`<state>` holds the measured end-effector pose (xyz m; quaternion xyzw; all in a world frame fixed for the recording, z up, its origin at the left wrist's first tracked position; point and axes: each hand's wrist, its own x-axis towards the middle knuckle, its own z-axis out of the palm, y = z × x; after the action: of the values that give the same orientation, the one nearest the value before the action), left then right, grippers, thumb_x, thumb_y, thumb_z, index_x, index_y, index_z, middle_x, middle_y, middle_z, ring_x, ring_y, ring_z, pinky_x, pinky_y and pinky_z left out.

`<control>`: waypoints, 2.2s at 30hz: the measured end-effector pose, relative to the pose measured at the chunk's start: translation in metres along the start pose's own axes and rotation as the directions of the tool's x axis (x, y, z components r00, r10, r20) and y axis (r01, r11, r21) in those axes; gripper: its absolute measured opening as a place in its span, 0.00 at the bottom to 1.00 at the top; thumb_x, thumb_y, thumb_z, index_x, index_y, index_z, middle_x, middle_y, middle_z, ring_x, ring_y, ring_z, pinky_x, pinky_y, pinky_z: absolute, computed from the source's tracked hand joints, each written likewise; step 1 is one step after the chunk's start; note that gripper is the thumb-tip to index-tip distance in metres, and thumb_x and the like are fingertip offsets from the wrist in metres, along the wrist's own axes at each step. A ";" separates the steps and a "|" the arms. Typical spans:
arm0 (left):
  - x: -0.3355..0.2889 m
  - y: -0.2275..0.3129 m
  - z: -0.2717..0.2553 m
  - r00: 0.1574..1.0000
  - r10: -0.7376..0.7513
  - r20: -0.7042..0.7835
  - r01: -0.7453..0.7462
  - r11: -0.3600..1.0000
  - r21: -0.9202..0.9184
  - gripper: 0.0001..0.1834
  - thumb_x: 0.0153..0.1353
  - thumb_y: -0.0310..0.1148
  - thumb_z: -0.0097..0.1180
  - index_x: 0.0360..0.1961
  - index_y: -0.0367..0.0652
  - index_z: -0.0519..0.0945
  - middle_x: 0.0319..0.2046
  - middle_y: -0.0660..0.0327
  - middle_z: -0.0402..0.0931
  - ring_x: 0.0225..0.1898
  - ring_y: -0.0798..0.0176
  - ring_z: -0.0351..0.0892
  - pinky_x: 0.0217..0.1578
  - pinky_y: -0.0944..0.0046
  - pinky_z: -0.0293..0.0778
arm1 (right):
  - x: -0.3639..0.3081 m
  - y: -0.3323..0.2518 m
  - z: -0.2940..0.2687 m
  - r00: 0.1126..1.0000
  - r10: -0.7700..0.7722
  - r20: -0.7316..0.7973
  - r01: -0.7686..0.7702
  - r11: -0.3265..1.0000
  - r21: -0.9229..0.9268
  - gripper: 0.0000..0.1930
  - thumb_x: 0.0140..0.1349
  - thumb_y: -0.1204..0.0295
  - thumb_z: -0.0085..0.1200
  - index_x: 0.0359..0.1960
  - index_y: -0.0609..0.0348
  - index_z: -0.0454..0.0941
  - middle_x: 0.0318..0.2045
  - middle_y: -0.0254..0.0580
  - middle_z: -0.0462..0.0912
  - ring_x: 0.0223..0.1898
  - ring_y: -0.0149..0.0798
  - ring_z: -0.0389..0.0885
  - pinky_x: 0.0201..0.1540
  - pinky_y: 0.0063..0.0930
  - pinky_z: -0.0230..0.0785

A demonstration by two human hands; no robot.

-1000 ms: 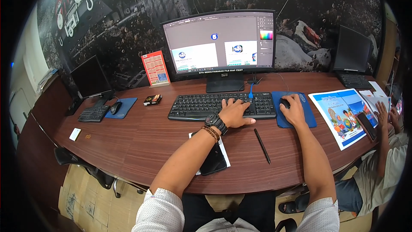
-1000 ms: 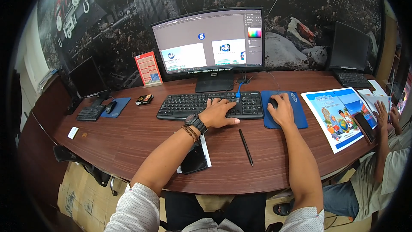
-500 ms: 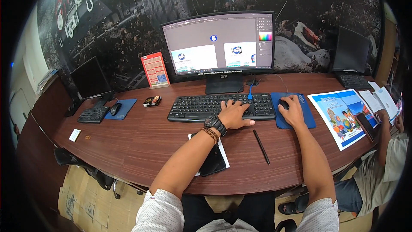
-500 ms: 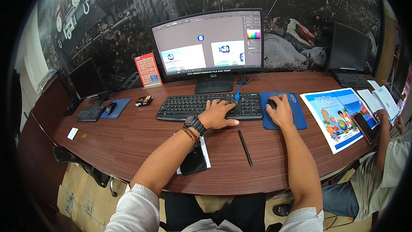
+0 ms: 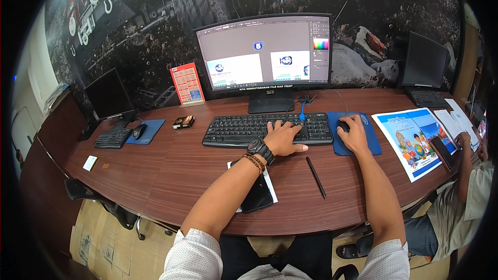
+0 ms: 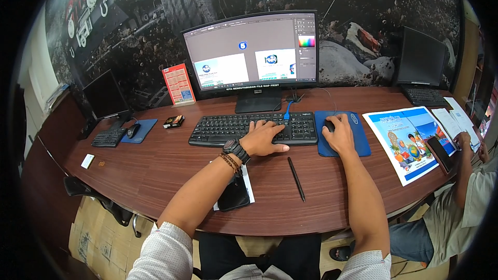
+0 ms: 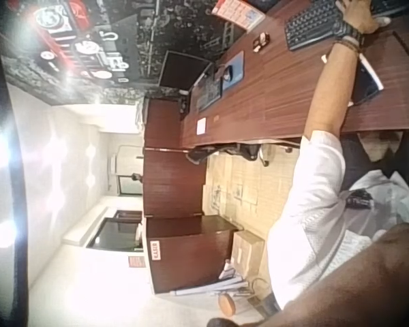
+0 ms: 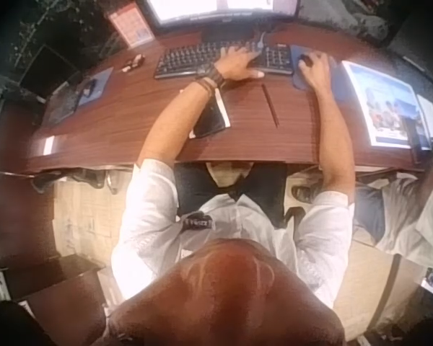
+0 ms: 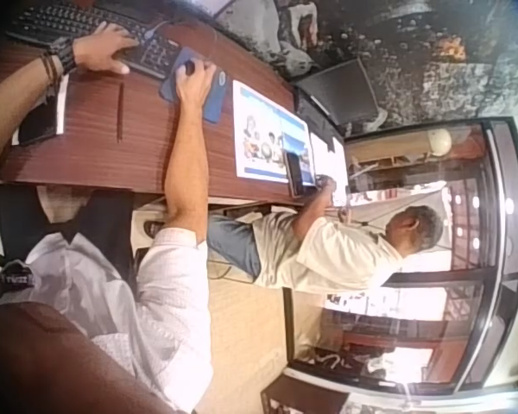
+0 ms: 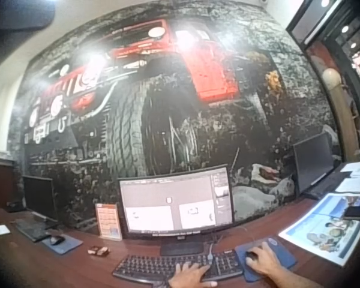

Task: The recorder is using a computer to design or edit a digital print layout, interacting with a colleague to review a physical proof.

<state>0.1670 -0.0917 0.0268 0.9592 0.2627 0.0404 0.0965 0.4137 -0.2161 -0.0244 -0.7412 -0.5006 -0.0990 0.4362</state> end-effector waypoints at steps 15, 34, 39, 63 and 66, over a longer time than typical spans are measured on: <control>0.002 -0.001 0.002 1.000 0.004 -0.006 -0.004 1.000 0.020 0.46 0.56 0.65 0.59 0.69 0.46 0.67 0.63 0.45 0.66 0.68 0.37 0.56 0.66 0.31 0.45 | 0.000 -0.003 -0.002 1.000 0.020 0.022 -0.020 1.000 0.010 0.19 0.54 0.66 0.61 0.47 0.59 0.83 0.50 0.52 0.74 0.50 0.56 0.78 0.54 0.44 0.72; 0.000 0.000 0.001 1.000 0.006 -0.008 -0.006 1.000 0.005 0.46 0.56 0.65 0.59 0.68 0.46 0.67 0.64 0.44 0.65 0.69 0.37 0.54 0.66 0.30 0.46 | 0.001 -0.005 -0.003 0.999 0.032 0.026 -0.032 0.999 -0.003 0.18 0.54 0.67 0.61 0.46 0.58 0.83 0.50 0.52 0.74 0.50 0.57 0.78 0.54 0.44 0.71; 0.000 0.000 0.001 1.000 0.004 0.000 -0.004 1.000 0.008 0.46 0.56 0.65 0.59 0.69 0.46 0.67 0.64 0.45 0.65 0.68 0.37 0.55 0.66 0.30 0.45 | 0.001 -0.003 -0.002 0.999 0.032 0.031 -0.031 0.999 -0.006 0.18 0.54 0.66 0.61 0.46 0.58 0.83 0.50 0.52 0.74 0.50 0.57 0.78 0.55 0.44 0.71; 0.002 0.000 0.001 1.000 0.008 0.000 -0.008 1.000 0.011 0.47 0.57 0.66 0.58 0.69 0.45 0.67 0.64 0.43 0.65 0.69 0.36 0.55 0.66 0.29 0.44 | 0.002 -0.002 -0.001 1.000 0.020 0.019 -0.020 1.000 0.005 0.18 0.53 0.66 0.61 0.46 0.58 0.83 0.50 0.51 0.74 0.50 0.56 0.78 0.55 0.44 0.71; 0.001 0.000 0.001 1.000 0.007 0.000 -0.007 1.000 0.014 0.47 0.56 0.67 0.58 0.69 0.45 0.66 0.64 0.43 0.65 0.69 0.36 0.54 0.67 0.29 0.43 | 0.001 -0.004 -0.002 1.000 0.021 0.022 -0.021 1.000 0.005 0.18 0.53 0.66 0.61 0.46 0.58 0.83 0.50 0.51 0.74 0.50 0.56 0.78 0.55 0.44 0.71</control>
<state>0.1680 -0.0910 0.0261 0.9607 0.2598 0.0387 0.0896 0.4119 -0.2159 -0.0207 -0.7464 -0.4977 -0.0849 0.4336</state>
